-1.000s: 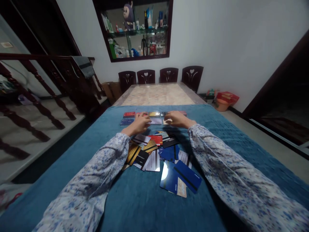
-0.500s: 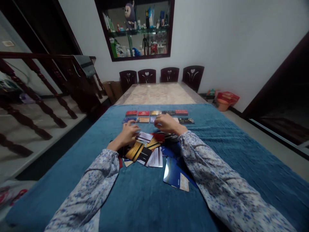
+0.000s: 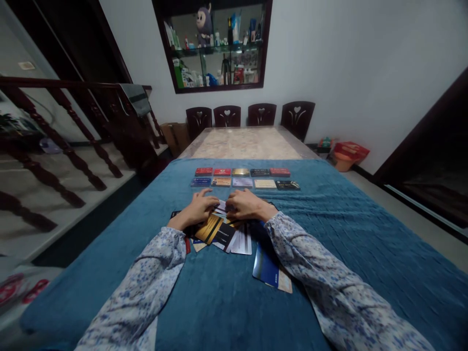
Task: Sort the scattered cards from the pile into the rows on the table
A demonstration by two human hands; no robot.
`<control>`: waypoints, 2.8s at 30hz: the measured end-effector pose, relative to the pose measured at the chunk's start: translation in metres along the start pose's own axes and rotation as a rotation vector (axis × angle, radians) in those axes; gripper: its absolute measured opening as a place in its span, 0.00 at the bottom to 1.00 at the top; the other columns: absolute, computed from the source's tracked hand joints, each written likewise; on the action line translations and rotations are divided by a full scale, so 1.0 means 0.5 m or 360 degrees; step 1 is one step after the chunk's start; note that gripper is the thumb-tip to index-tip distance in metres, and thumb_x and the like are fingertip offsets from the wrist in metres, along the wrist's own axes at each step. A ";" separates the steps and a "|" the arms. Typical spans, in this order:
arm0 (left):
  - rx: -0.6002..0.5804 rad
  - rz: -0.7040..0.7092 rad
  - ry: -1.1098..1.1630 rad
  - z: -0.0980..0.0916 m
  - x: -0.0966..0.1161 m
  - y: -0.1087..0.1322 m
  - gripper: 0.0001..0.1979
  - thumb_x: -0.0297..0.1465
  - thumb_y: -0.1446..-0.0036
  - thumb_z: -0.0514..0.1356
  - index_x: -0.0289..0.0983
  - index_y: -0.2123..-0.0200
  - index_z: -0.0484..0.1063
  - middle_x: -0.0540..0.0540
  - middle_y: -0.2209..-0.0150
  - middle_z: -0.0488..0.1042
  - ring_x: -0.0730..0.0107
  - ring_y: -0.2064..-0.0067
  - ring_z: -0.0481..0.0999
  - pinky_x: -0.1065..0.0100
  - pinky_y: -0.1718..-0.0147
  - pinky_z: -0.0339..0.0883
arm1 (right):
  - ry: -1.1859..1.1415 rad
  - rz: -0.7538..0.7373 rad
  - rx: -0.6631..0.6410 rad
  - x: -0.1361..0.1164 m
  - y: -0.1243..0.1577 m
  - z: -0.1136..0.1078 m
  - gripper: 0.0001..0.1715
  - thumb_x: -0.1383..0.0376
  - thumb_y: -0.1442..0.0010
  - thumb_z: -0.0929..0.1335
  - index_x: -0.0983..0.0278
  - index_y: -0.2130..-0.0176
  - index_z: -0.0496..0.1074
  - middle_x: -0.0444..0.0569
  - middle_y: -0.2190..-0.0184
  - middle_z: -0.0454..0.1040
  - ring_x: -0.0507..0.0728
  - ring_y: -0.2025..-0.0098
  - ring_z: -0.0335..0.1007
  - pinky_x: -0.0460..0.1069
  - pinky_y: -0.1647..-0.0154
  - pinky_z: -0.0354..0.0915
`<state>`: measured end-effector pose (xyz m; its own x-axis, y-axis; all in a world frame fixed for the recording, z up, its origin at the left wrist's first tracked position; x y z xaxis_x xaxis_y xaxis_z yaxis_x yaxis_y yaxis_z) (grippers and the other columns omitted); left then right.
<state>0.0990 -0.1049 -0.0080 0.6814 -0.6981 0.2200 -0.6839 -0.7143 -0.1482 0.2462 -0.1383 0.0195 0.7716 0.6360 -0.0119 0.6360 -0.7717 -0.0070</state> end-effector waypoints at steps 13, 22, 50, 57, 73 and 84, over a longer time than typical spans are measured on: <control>-0.0047 -0.0075 0.0023 0.002 -0.002 -0.002 0.18 0.25 0.40 0.55 0.43 0.51 0.80 0.43 0.47 0.78 0.45 0.35 0.59 0.39 0.39 0.53 | -0.0038 -0.0090 -0.0012 -0.007 -0.004 0.006 0.14 0.61 0.38 0.68 0.66 0.58 0.79 0.57 0.59 0.80 0.57 0.60 0.74 0.48 0.65 0.56; 0.0121 -0.0187 0.0187 -0.012 -0.032 0.002 0.19 0.25 0.39 0.53 0.41 0.51 0.80 0.43 0.51 0.80 0.51 0.36 0.62 0.41 0.38 0.56 | -0.0129 -0.0104 0.0089 0.018 -0.003 -0.003 0.17 0.68 0.37 0.64 0.66 0.55 0.80 0.56 0.61 0.82 0.56 0.63 0.73 0.47 0.65 0.56; 0.0623 -0.0338 0.0203 -0.008 -0.021 -0.008 0.20 0.24 0.42 0.58 0.38 0.47 0.75 0.43 0.60 0.76 0.61 0.56 0.75 0.57 0.50 0.71 | -0.0233 0.0436 0.0386 0.056 -0.004 0.030 0.24 0.70 0.34 0.62 0.62 0.40 0.64 0.56 0.52 0.79 0.63 0.52 0.76 0.50 0.56 0.63; 0.0509 -0.0417 -0.0034 -0.002 -0.008 -0.010 0.17 0.25 0.41 0.57 0.38 0.47 0.70 0.44 0.62 0.77 0.57 0.57 0.75 0.56 0.52 0.68 | -0.0226 0.0447 0.0417 0.059 -0.011 0.041 0.25 0.72 0.34 0.60 0.63 0.40 0.64 0.57 0.49 0.75 0.62 0.50 0.75 0.51 0.54 0.64; 0.0569 -0.0364 -0.0016 0.004 -0.026 -0.018 0.21 0.26 0.41 0.57 0.36 0.43 0.70 0.41 0.56 0.78 0.57 0.53 0.74 0.56 0.49 0.68 | -0.0426 0.0260 0.0655 0.062 -0.017 0.041 0.34 0.76 0.44 0.66 0.68 0.38 0.63 0.61 0.43 0.64 0.60 0.47 0.68 0.53 0.45 0.65; 0.0386 -0.0318 0.0004 0.000 -0.013 -0.017 0.29 0.27 0.46 0.63 0.33 0.39 0.66 0.36 0.48 0.74 0.51 0.45 0.69 0.51 0.45 0.66 | -0.0359 0.0239 0.0650 0.074 -0.019 0.040 0.25 0.72 0.42 0.68 0.69 0.45 0.68 0.60 0.48 0.68 0.61 0.48 0.66 0.53 0.46 0.65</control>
<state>0.1003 -0.0944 -0.0084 0.7953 -0.5426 0.2704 -0.4541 -0.8287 -0.3271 0.2686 -0.1075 -0.0008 0.8033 0.5363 -0.2591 0.4257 -0.8213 -0.3799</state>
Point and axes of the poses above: each hand's wrist, its own y-axis away from the middle knuckle, its own z-axis out of the palm, x = y × z, the point moved 6 cm from there along -y, towards the middle knuckle
